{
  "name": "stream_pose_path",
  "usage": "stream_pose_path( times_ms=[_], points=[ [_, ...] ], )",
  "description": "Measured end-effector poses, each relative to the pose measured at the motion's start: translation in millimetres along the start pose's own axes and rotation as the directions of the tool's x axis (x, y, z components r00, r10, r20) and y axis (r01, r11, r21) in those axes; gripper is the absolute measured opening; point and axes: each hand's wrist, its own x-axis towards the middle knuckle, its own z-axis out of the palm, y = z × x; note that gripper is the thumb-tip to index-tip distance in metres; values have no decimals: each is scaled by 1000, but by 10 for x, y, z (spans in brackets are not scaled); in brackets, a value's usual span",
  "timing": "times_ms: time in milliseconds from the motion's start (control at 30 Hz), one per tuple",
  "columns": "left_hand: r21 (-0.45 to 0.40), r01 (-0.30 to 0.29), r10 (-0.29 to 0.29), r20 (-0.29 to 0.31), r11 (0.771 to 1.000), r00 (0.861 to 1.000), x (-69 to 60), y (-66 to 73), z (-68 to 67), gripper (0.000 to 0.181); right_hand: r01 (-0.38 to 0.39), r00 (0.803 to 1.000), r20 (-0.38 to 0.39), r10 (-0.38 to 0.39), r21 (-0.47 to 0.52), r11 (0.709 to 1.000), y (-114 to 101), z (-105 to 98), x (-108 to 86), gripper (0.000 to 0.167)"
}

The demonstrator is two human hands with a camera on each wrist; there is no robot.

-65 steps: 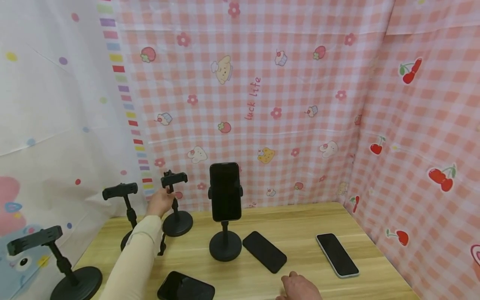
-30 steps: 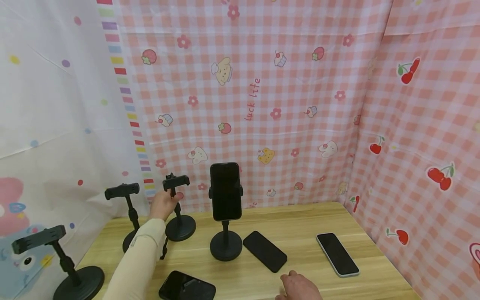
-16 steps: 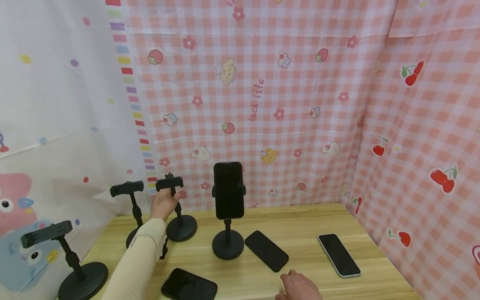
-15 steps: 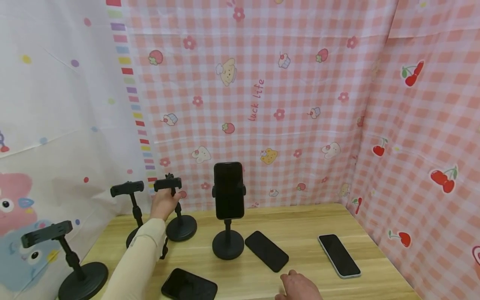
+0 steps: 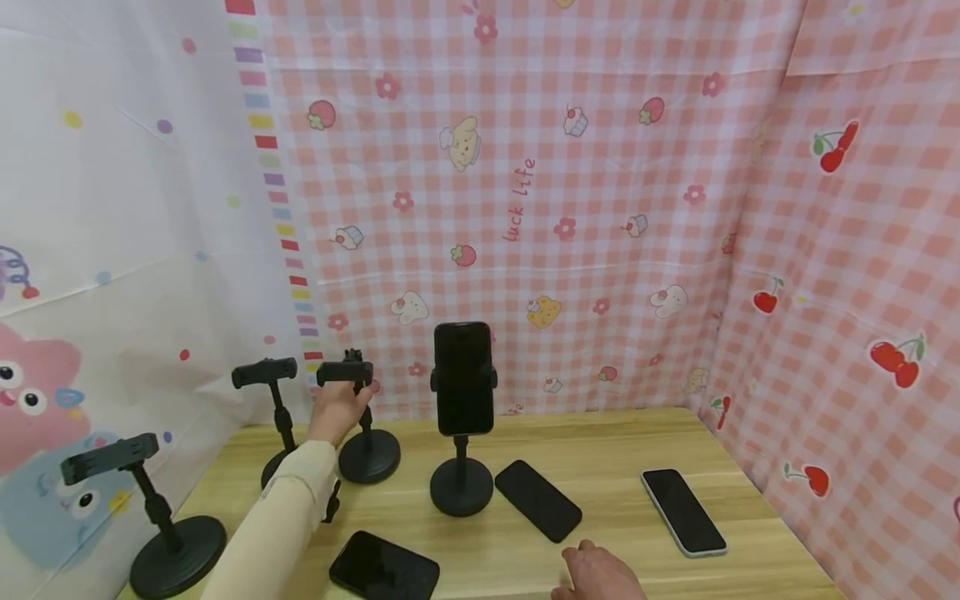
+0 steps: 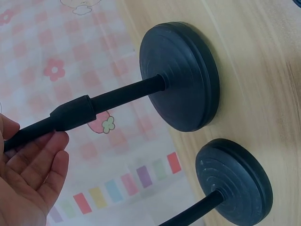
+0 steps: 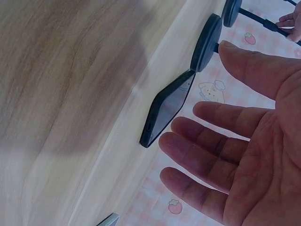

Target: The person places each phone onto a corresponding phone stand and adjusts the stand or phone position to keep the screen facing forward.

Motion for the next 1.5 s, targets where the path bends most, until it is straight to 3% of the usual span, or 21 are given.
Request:
stream_pose_path(
  times_ms=[133,267,367,667,1033,1300,1500],
  points=[
    [-10,-37,37,-9,999,999,-46,48,-22,12,-6,1000,0,6,8,1000,-16,3,2,34],
    [-31,-46,46,-11,998,999,-107,101,-50,4,-11,1000,6,11,13,1000,-20,2,5,32],
    [-16,-42,42,-10,999,999,-158,127,-59,10,-14,1000,13,14,12,1000,-21,7,7,30],
    [-40,-38,37,-23,998,999,-272,217,-20,3,-16,1000,13,16,23,1000,-23,28,14,31],
    [-28,-36,36,15,999,999,-371,329,-4,22,13,1000,4,-13,14,1000,-17,32,26,29],
    [-14,-128,128,-35,992,991,-457,371,-16,22,3,1000,12,-3,4,1000,-36,36,51,29],
    [-31,-142,141,-33,989,990,-505,397,-9,24,12,1000,2,-12,-16,1000,-75,28,50,29]
  ],
)
